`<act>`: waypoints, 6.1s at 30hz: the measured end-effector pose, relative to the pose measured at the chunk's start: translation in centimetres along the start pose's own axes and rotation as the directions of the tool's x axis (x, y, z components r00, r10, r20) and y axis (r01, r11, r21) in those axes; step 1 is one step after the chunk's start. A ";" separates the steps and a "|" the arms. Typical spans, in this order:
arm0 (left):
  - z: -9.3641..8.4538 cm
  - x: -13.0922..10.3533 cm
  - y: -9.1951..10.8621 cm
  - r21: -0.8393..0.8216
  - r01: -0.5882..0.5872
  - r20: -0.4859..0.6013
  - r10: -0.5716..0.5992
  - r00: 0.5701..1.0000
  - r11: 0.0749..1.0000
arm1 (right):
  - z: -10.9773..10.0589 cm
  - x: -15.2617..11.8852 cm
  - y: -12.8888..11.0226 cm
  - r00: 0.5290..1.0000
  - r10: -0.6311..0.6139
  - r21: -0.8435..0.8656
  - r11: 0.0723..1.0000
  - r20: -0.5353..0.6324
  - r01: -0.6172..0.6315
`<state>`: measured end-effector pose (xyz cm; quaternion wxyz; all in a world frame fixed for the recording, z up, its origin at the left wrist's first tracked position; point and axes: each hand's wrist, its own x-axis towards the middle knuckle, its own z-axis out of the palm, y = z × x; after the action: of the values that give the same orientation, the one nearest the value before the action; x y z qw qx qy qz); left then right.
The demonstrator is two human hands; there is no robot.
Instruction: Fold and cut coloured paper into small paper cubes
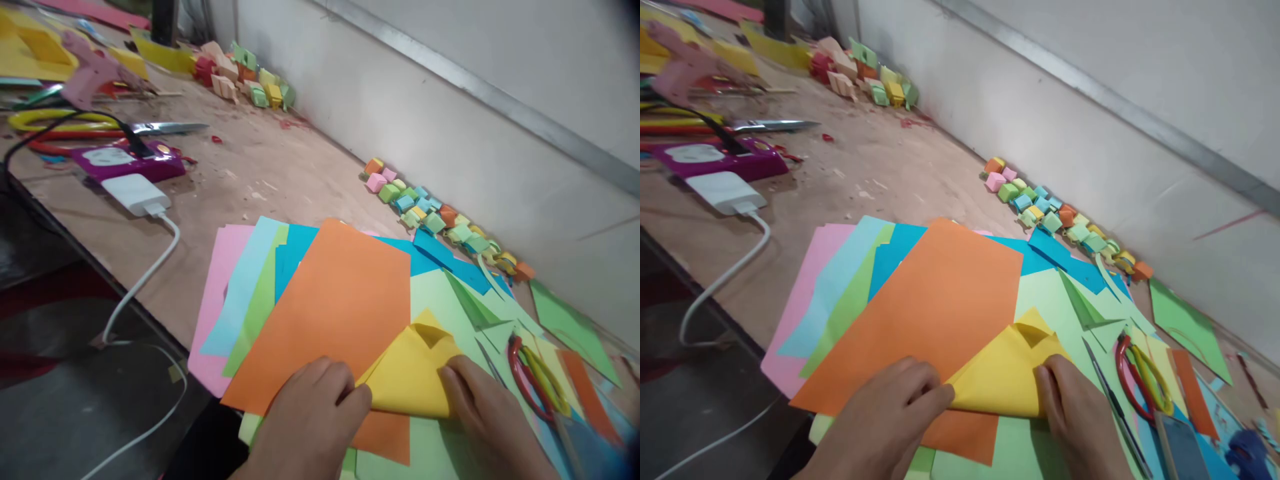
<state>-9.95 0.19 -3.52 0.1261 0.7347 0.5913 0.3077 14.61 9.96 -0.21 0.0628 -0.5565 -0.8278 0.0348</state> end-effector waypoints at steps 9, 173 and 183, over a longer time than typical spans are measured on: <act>0.2 0.5 0.4 0.088 0.079 0.131 -0.090 0.987 0.993 | 1.4 -0.6 0.0 0.952 -0.180 -0.146 0.978 -0.248 0.148; -1.0 3.2 2.1 0.359 -0.466 0.151 0.443 0.884 0.808 | 0.2 -5.5 1.0 0.694 -0.605 -0.291 0.796 -0.391 0.531; -3.1 2.3 3.1 0.064 -0.441 0.142 0.429 0.892 0.895 | 0.3 -5.9 1.5 0.758 -0.484 -0.214 0.875 -0.438 0.435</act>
<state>-9.06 0.96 1.29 0.0557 0.8713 0.4167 0.2534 18.15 5.04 -1.12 0.2441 -0.3296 -0.8976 -0.1615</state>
